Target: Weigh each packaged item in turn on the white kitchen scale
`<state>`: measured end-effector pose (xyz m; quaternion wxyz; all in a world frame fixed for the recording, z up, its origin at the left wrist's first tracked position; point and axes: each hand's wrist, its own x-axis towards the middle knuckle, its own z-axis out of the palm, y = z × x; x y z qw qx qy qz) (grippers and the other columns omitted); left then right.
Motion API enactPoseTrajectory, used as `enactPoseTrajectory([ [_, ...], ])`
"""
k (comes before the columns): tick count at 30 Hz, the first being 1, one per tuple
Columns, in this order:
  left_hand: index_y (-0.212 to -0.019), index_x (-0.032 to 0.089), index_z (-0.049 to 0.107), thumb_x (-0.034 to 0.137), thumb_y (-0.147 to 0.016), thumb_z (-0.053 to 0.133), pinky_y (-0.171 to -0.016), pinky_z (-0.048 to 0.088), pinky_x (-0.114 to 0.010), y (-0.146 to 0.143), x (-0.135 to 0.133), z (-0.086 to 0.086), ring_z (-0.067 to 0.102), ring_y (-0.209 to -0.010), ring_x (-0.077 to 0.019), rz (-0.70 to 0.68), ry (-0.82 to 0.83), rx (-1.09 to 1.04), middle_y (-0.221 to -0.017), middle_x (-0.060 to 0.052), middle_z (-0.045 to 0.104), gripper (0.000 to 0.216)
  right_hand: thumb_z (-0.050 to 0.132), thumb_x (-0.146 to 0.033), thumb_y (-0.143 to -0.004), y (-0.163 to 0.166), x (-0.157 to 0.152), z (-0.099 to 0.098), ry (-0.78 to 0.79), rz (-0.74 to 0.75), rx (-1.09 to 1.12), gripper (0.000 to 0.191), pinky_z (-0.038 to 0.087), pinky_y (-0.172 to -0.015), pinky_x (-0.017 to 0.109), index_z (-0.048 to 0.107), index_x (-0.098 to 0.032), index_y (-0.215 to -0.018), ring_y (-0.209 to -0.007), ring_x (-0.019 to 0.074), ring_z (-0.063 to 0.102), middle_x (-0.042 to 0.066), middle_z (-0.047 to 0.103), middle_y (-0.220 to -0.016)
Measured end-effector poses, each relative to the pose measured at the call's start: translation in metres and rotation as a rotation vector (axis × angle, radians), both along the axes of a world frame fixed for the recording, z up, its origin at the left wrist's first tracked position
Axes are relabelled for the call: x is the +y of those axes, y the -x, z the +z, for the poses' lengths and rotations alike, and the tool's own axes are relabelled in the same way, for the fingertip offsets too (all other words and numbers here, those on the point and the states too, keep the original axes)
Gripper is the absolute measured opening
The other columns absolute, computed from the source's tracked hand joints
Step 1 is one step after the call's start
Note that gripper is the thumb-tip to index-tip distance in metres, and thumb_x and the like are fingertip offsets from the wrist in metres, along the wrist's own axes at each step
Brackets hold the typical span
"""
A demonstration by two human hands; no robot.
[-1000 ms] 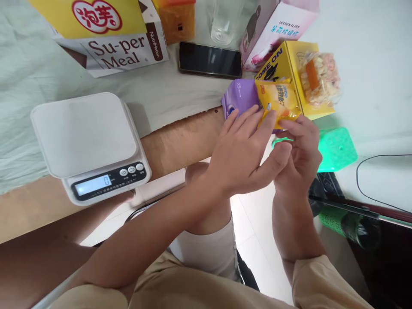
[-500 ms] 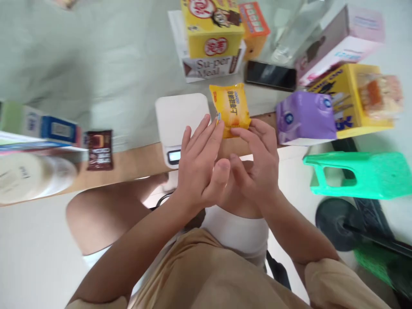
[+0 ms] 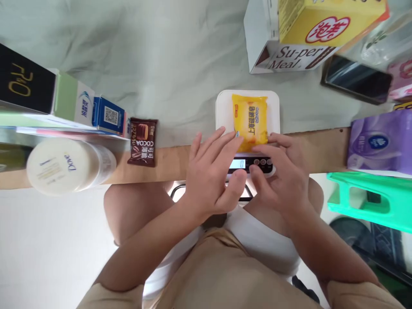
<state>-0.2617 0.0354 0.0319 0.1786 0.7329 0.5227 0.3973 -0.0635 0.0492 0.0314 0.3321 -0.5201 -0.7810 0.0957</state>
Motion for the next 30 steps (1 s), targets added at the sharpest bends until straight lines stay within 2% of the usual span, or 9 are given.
enactPoseTrajectory([
  [3,-0.137,0.026,0.068,0.053,-0.112,0.030,-0.135,0.037,-0.054,0.019,0.015,-0.002,0.068,-0.141,-0.0295,0.004,-0.031,-0.032,-0.141,-0.011,0.077,0.052,0.064,-0.042,-0.096,-0.006,0.012,0.010,-0.069,-0.005,-0.008,0.028,0.062,-0.100,0.050,0.073,-0.025,-0.116,-0.116,0.0272,0.070,0.011,0.070,-0.125],
  [6,-0.130,0.033,0.067,0.054,-0.111,0.039,-0.123,0.051,-0.051,0.038,0.036,-0.007,0.070,-0.133,-0.0262,-0.005,-0.068,-0.042,-0.135,-0.007,0.077,0.040,0.055,-0.044,-0.101,-0.008,0.045,0.018,-0.161,0.000,0.078,0.030,0.060,-0.094,0.044,0.073,-0.022,-0.111,-0.108,0.0252,0.071,0.011,0.073,-0.108],
  [8,-0.127,0.034,0.067,0.055,-0.111,0.039,-0.113,0.056,-0.050,0.046,0.047,-0.010,0.071,-0.127,-0.0256,0.003,-0.109,-0.075,-0.131,-0.007,0.077,0.039,0.054,-0.039,-0.101,-0.007,0.071,0.014,-0.183,-0.061,0.236,0.027,0.057,-0.091,0.040,0.072,-0.019,-0.106,-0.102,0.0222,0.070,0.010,0.074,-0.102],
  [11,-0.125,0.035,0.069,0.056,-0.110,0.041,-0.108,0.059,-0.048,0.052,0.048,-0.016,0.072,-0.122,-0.0248,0.016,-0.148,-0.145,-0.126,-0.006,0.078,0.038,0.053,-0.031,-0.100,-0.005,0.094,-0.006,-0.136,-0.226,0.470,0.018,0.054,-0.086,0.033,0.068,-0.020,-0.101,-0.096,0.0169,0.067,0.010,0.071,-0.100],
  [13,-0.127,0.036,0.070,0.056,-0.110,0.041,-0.107,0.060,-0.048,0.055,0.042,-0.019,0.072,-0.123,-0.0247,0.016,-0.139,-0.150,-0.126,-0.005,0.078,0.039,0.049,-0.033,-0.103,-0.006,0.096,-0.022,-0.136,-0.300,0.530,0.019,0.053,-0.084,0.033,0.064,-0.021,-0.100,-0.091,0.0158,0.063,0.008,0.067,-0.097],
  [16,-0.130,0.037,0.069,0.059,-0.111,0.037,-0.103,0.063,-0.048,0.061,0.037,-0.024,0.072,-0.123,-0.0257,-0.004,-0.143,-0.126,-0.128,-0.006,0.077,0.043,0.047,-0.043,-0.105,-0.006,0.091,-0.036,-0.138,-0.270,0.553,0.027,0.052,-0.084,0.035,0.062,-0.022,-0.102,-0.091,0.0173,0.062,0.005,0.062,-0.096],
  [19,-0.132,0.037,0.070,0.062,-0.111,0.038,-0.107,0.062,-0.048,0.064,0.039,-0.030,0.071,-0.128,-0.0259,-0.006,-0.133,-0.128,-0.135,-0.006,0.075,0.045,0.050,-0.049,-0.104,-0.002,0.091,-0.036,-0.138,-0.207,0.606,0.031,0.051,-0.084,0.036,0.064,-0.021,-0.102,-0.092,0.0178,0.062,0.005,0.062,-0.098],
  [23,-0.137,0.036,0.069,0.064,-0.111,0.037,-0.114,0.059,-0.051,0.062,0.043,-0.037,0.069,-0.135,-0.0272,-0.026,-0.152,-0.164,-0.150,-0.006,0.067,0.049,0.051,-0.053,-0.103,0.003,0.095,-0.031,-0.126,-0.210,0.619,0.035,0.049,-0.081,0.034,0.063,-0.021,-0.098,-0.087,0.0159,0.059,0.004,0.059,-0.094],
  [30,-0.136,0.039,0.067,0.062,-0.111,0.037,-0.116,0.058,-0.050,0.054,0.039,-0.036,0.068,-0.137,-0.0281,-0.027,-0.045,-0.190,-0.145,-0.006,0.071,0.045,0.048,-0.028,-0.098,-0.001,0.096,-0.028,-0.108,-0.258,0.674,0.016,0.051,-0.082,0.034,0.063,-0.022,-0.095,-0.086,0.0158,0.062,0.004,0.063,-0.092],
])
